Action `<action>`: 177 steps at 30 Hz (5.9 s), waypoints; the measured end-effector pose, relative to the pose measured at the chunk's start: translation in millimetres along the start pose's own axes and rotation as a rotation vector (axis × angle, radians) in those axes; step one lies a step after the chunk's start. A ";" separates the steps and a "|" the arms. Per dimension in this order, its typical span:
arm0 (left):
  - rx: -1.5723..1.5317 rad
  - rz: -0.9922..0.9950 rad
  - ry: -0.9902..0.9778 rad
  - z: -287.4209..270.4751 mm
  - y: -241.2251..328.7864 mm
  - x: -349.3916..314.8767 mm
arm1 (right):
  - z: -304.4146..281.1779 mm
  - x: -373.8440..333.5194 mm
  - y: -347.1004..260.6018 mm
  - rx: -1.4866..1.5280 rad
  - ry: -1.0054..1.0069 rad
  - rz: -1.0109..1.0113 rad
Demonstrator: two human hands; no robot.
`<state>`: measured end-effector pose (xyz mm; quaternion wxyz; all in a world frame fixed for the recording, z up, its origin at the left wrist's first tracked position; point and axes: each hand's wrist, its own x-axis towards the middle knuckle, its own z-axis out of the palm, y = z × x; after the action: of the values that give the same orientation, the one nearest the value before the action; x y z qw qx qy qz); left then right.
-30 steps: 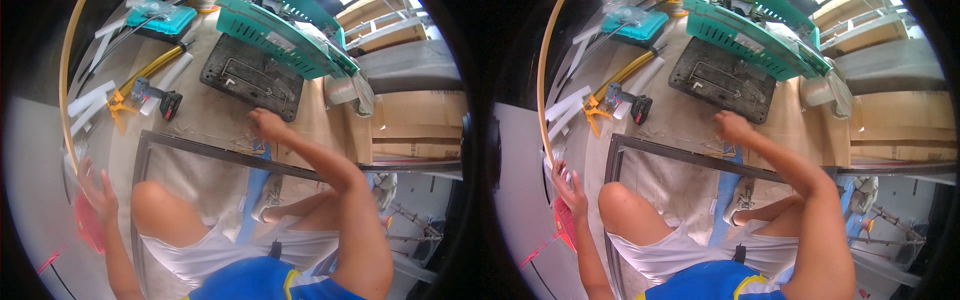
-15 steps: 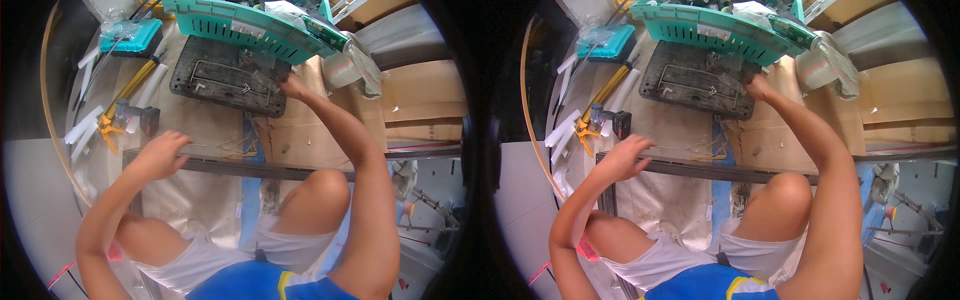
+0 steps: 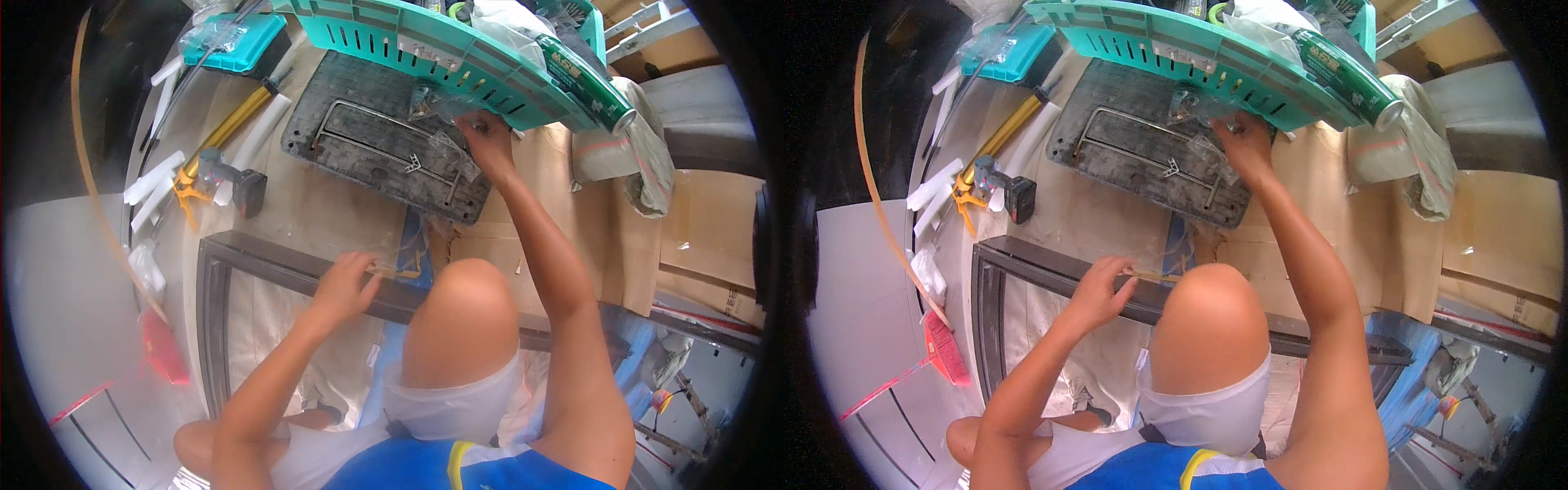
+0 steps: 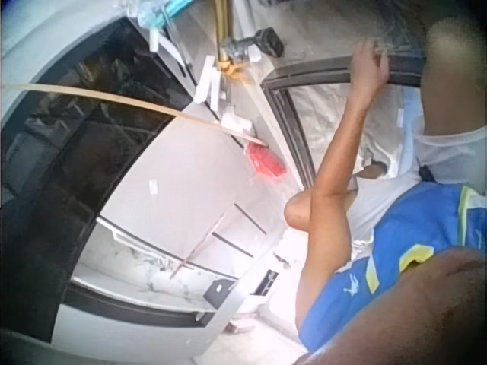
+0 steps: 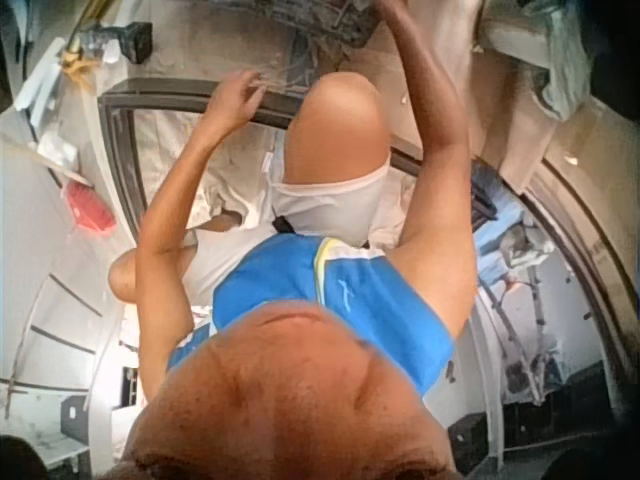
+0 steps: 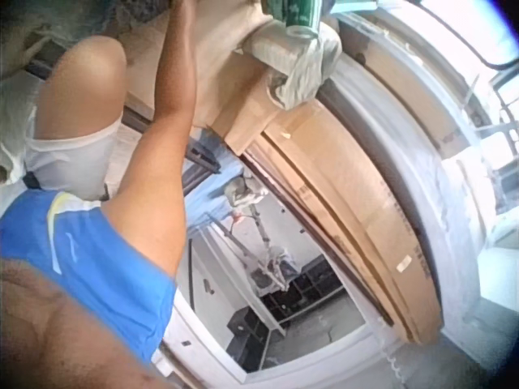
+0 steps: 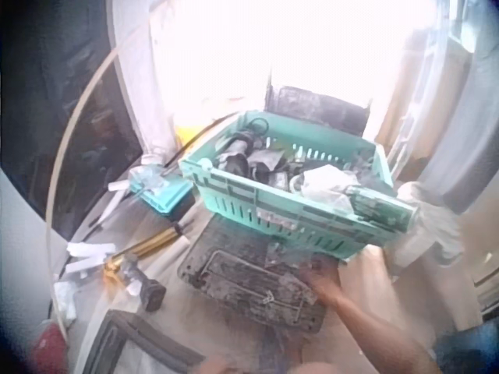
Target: The person assembles a metal frame by picking up screws from a plastic bag and driving them into the corners of the frame using a cordless drill.
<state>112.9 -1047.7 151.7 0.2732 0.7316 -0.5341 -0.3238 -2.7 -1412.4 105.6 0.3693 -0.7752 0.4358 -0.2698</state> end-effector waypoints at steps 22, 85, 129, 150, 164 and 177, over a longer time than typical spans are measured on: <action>-1.800 -0.363 0.233 7.5 -0.6 164.1 | -45.4 40.7 -124.2 0.647 -0.853 0.076; -0.551 -0.244 0.755 -42.7 23.5 201.4 | -62.5 25.4 -154.3 0.857 -0.939 0.317; -0.851 -0.458 0.626 26.4 -14.6 142.3 | 46.5 57.0 -65.4 -0.224 -0.336 -0.216; -2.289 0.145 0.213 -8.4 -44.8 177.7 | 18.4 47.9 -166.8 0.625 -1.098 0.310; -2.112 0.088 0.250 -67.9 49.4 122.4 | -50.2 23.8 -198.7 0.195 -0.947 0.134; -2.251 0.106 0.230 -92.0 53.7 98.8 | -44.2 13.9 -199.3 0.159 -0.933 0.074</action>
<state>172.6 -1152.5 232.8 0.8371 0.0720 0.0590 -0.5391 66.1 -1370.2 293.6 0.5934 -0.7667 0.2286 0.0881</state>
